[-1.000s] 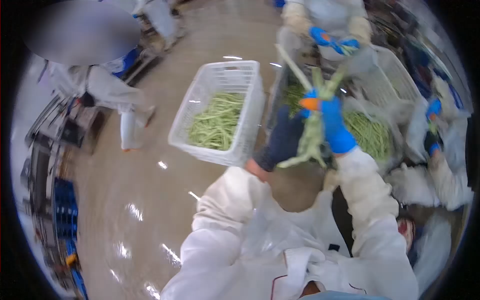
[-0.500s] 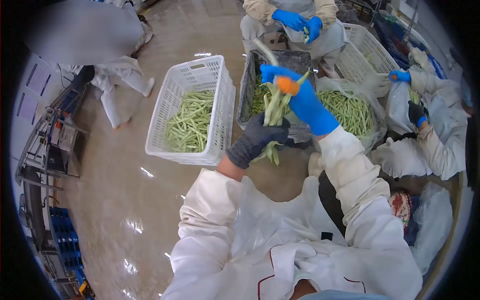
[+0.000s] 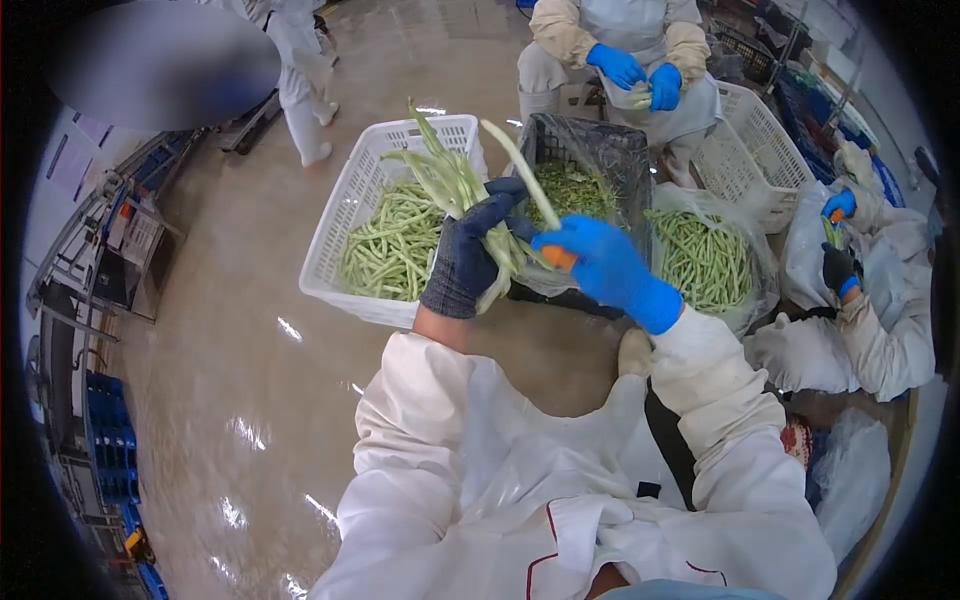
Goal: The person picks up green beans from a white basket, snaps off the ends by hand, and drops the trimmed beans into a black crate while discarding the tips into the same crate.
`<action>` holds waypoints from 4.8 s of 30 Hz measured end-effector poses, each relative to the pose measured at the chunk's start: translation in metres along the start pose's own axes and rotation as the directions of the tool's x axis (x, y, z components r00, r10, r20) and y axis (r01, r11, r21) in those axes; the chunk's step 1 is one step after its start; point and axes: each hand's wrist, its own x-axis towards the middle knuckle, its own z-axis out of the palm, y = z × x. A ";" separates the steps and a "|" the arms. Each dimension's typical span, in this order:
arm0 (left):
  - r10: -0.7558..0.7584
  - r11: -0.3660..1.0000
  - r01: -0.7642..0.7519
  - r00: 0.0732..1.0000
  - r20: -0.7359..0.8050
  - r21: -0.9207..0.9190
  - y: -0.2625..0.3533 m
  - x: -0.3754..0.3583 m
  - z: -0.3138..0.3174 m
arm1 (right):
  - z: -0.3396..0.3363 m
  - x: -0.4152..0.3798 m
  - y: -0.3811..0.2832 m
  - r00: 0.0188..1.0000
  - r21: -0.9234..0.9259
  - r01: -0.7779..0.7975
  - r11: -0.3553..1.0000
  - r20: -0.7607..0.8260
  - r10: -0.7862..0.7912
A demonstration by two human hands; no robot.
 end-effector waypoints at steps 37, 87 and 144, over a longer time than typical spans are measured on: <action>0.255 0.608 -0.461 0.884 0.391 0.646 -0.018 -0.014 0.006 | 0.030 -0.006 -0.011 0.941 0.547 -0.157 0.822 -0.169 0.292; -0.045 0.966 0.105 0.968 -0.248 0.238 -0.019 -0.004 -0.052 | 0.006 0.006 0.001 0.863 -0.023 -0.430 0.902 0.283 0.419; 0.094 0.959 -0.175 0.940 -0.329 -0.224 -0.019 0.015 -0.080 | 0.026 -0.016 0.004 0.669 0.647 -0.740 0.186 0.676 0.310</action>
